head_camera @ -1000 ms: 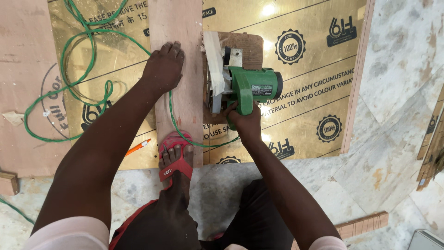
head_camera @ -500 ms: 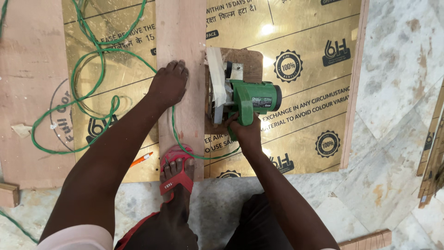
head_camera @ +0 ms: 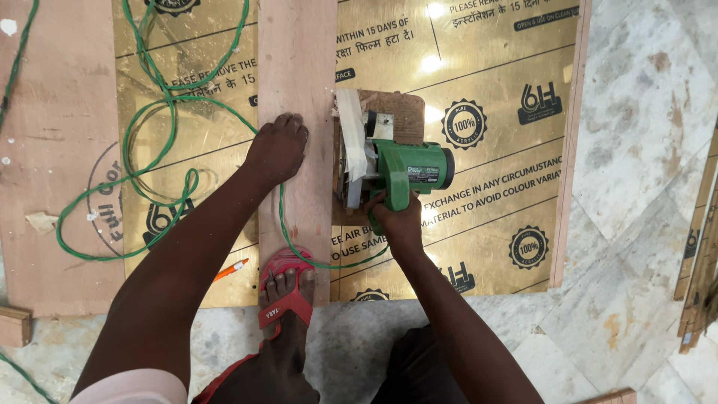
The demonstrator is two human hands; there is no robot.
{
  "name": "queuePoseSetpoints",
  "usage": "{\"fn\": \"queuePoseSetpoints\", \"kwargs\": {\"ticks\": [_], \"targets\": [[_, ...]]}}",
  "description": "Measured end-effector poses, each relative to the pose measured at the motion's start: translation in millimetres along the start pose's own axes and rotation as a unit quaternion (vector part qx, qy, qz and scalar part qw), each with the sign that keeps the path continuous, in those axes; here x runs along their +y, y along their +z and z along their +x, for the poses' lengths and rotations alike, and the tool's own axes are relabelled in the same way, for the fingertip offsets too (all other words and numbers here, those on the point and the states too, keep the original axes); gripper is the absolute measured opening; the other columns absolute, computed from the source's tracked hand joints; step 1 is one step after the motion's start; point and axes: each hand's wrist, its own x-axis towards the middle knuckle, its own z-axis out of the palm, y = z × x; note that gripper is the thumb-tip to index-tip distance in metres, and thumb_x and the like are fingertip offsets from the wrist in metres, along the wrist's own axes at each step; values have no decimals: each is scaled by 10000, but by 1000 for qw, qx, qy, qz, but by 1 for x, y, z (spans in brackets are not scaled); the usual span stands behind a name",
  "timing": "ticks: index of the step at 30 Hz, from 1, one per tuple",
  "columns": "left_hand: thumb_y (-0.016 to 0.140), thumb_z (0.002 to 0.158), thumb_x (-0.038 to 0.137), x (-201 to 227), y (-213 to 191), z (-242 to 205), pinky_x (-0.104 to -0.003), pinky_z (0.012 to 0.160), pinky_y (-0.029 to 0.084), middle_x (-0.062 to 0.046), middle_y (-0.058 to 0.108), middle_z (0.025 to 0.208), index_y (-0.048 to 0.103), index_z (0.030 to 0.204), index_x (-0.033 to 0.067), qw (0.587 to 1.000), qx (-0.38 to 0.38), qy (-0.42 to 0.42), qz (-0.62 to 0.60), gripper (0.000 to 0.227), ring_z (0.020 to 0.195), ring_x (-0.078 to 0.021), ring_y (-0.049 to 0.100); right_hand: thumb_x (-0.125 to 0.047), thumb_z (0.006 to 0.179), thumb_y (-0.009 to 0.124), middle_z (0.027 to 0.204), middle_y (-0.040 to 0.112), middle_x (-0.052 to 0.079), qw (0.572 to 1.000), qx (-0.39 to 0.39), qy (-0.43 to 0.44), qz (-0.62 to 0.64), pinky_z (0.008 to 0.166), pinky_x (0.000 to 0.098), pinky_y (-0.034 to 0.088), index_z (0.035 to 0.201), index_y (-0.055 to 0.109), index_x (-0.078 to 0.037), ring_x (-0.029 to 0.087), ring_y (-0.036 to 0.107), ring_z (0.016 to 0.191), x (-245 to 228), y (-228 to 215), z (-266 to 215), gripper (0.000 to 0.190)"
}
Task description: The person uses a green circular saw to cut a long strip of light-colored wood placed on a gold protective film. The person guides the saw steadily along the length of the wood, creating a straight cut. After finishing the cut, the person lifts the saw and moves it away from the workpiece.
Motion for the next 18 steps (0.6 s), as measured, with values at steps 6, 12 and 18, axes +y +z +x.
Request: {"fn": "queuePoseSetpoints", "kwargs": {"ticks": [6, 12, 18], "targets": [[746, 817, 191, 0, -2, 4, -466, 1011, 482, -158, 596, 1360, 664, 1196, 9, 1000, 13, 5, -2, 428, 1311, -324, 531, 46, 757, 609, 820, 715, 93, 1000, -1, -1, 2, 676, 312, 547, 896, 617, -21, 167, 670, 748, -3, 1, 3, 155], [743, 839, 181, -5, -5, 14, -457, 1034, 479, -138, 607, 1342, 669, 1183, 32, 1000, -1, -5, -2, 382, 1307, -312, 541, 46, 759, 618, 827, 716, 92, 1000, 7, 7, -13, 671, 307, 541, 905, 622, -20, 165, 667, 741, -5, 1, 8, 160], [768, 816, 234, -20, -3, 40, -478, 1049, 456, -156, 540, 1447, 598, 1314, 24, 999, 26, -14, 24, 566, 1344, -327, 498, 51, 754, 619, 838, 727, 101, 1000, 13, 20, -14, 658, 305, 544, 921, 620, -22, 167, 675, 741, -5, 1, 16, 181]]}}
